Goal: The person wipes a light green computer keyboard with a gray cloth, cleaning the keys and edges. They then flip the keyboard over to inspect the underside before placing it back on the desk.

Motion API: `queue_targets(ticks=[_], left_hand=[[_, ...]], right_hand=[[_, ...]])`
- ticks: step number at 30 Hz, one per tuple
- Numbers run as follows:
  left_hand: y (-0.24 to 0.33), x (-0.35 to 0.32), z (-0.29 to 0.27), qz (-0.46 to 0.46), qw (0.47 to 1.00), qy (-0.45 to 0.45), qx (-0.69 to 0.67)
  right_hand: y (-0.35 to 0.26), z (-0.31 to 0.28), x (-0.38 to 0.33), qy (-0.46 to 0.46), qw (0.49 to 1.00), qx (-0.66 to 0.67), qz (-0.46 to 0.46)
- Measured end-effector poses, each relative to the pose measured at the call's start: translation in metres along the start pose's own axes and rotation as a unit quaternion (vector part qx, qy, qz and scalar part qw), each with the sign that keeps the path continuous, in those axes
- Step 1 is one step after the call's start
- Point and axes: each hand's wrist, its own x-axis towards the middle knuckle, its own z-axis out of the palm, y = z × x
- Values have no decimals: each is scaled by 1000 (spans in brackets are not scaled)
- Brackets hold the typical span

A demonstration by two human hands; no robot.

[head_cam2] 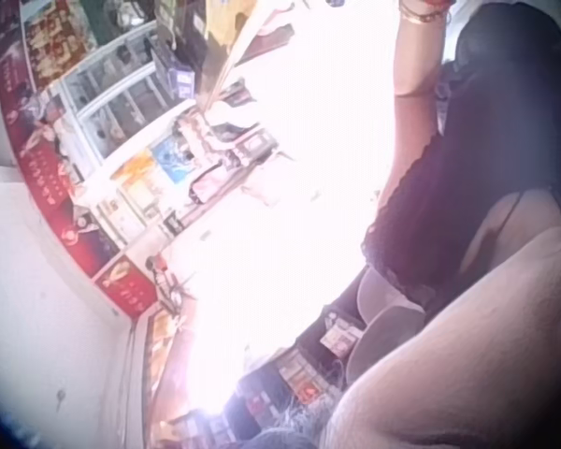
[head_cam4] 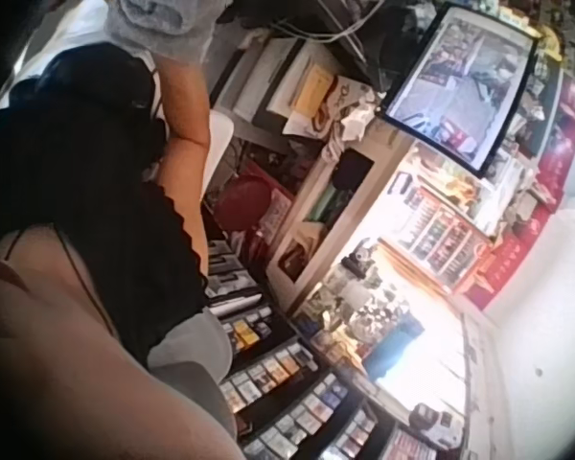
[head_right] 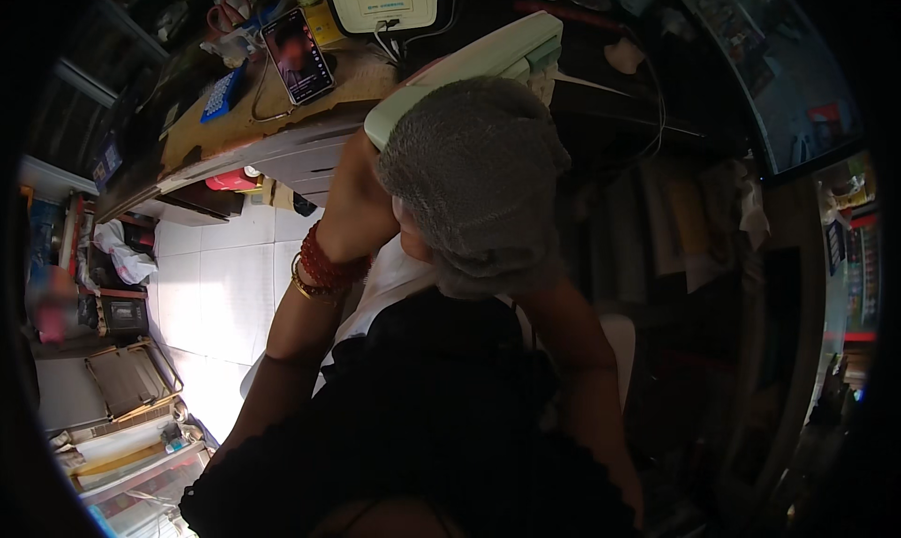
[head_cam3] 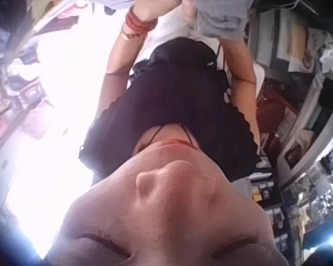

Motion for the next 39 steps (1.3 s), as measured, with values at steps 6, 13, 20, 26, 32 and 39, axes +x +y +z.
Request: queue_targets(ticks=[6, 13, 20, 26, 32, 39], left_hand=[[-8, 0, -2, 21, 998, -22, -53], [1, 1, -2, 96, 985, -101, -106], [31, -2, 17, 139, 986, -82, -36], [11, 6, 24, 169, 981, -81, -46], [-4, 16, 29, 185, 978, -38, -85], [-13, 25, 16, 160, 980, -16, -120]], right_hand=[[-3, 3, -5, 29, 999, -5, 17], [-7, -2, -15, 73, 996, -25, 40], [-24, -1, -22, 98, 992, -56, 63], [-26, 5, -23, 123, 990, -40, 64], [-18, 8, -26, 139, 987, -30, 71], [-25, 10, -25, 134, 988, -24, 78]])
